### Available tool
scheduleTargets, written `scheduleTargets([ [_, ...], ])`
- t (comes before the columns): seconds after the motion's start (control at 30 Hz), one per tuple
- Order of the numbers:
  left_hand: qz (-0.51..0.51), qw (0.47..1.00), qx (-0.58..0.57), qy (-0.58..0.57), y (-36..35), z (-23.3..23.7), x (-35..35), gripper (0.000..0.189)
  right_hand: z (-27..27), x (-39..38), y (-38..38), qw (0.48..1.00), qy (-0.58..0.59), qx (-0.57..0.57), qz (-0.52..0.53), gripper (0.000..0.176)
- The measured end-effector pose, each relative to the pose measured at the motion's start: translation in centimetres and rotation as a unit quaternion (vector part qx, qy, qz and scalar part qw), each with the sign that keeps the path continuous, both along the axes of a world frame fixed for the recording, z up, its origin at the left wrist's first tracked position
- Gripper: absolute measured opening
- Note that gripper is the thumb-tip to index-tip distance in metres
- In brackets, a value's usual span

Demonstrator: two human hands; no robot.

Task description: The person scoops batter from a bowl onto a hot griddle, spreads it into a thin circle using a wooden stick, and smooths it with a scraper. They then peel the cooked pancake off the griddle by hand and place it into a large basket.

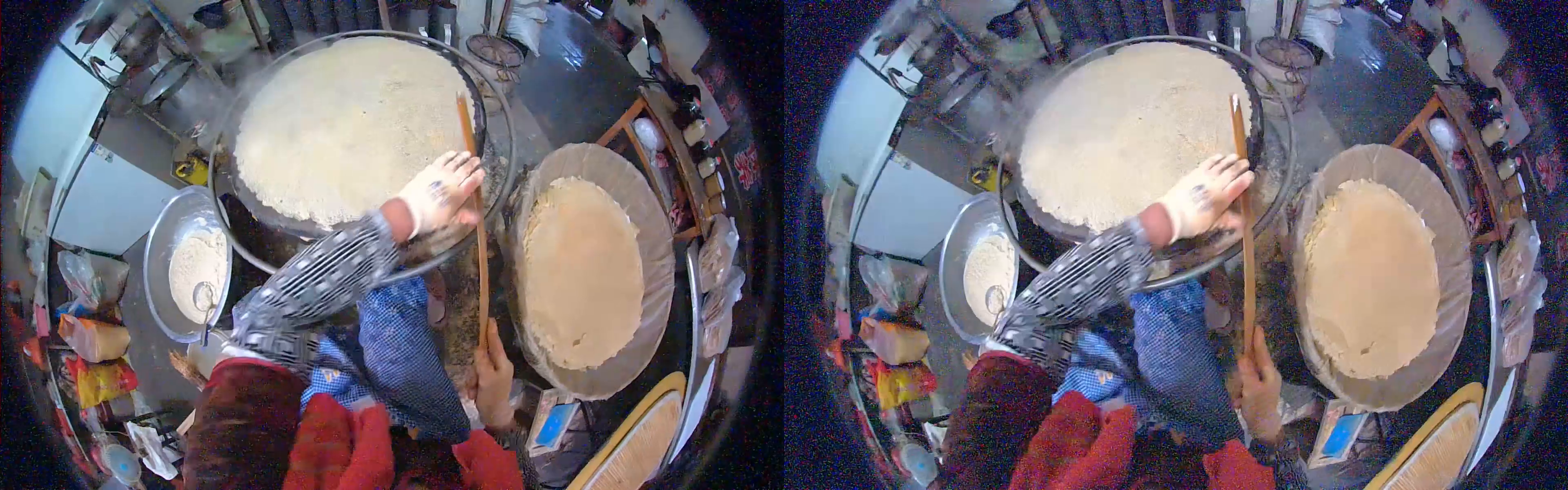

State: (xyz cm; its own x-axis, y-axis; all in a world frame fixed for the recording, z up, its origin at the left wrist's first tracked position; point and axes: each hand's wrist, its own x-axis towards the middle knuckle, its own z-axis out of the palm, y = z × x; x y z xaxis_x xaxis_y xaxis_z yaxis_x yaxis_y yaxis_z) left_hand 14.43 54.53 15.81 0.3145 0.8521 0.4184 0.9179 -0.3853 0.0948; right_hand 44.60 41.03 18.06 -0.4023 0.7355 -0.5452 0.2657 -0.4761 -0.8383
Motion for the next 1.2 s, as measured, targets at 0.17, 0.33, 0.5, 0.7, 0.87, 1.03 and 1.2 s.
scheduleTargets([
  [0.17,0.096,0.983,-0.123,0.098,3.0,-1.8,-4.2,0.076,-3.1,-1.7,5.5,0.945,0.242,-0.217,0.04,0.051],
  [0.33,0.202,0.96,-0.175,0.088,-3.6,-0.6,-11.3,0.068,-4.3,-6.8,6.0,0.888,0.294,-0.345,0.083,0.051],
  [0.5,0.278,0.946,-0.128,0.106,-12.7,-2.4,-18.2,0.074,-3.2,-12.9,4.1,0.886,0.227,-0.348,0.206,0.048],
  [0.7,0.344,0.929,-0.123,0.064,-22.6,-3.1,-23.3,0.071,-3.5,-18.4,0.3,0.915,0.156,-0.177,0.326,0.05],
  [0.87,0.367,0.929,-0.01,0.042,-29.5,-2.0,-19.0,0.067,-3.2,-18.0,-1.6,0.951,0.079,0.032,0.298,0.05],
  [1.03,0.304,0.925,-0.218,0.072,-32.7,-7.2,-14.3,0.027,-2.5,-20.3,-0.5,0.961,0.004,0.02,0.275,0.049],
  [1.2,0.344,0.924,-0.162,0.043,-31.0,-7.9,-9.6,0.021,-4.5,-20.6,-1.6,0.911,0.108,0.229,0.327,0.048],
])
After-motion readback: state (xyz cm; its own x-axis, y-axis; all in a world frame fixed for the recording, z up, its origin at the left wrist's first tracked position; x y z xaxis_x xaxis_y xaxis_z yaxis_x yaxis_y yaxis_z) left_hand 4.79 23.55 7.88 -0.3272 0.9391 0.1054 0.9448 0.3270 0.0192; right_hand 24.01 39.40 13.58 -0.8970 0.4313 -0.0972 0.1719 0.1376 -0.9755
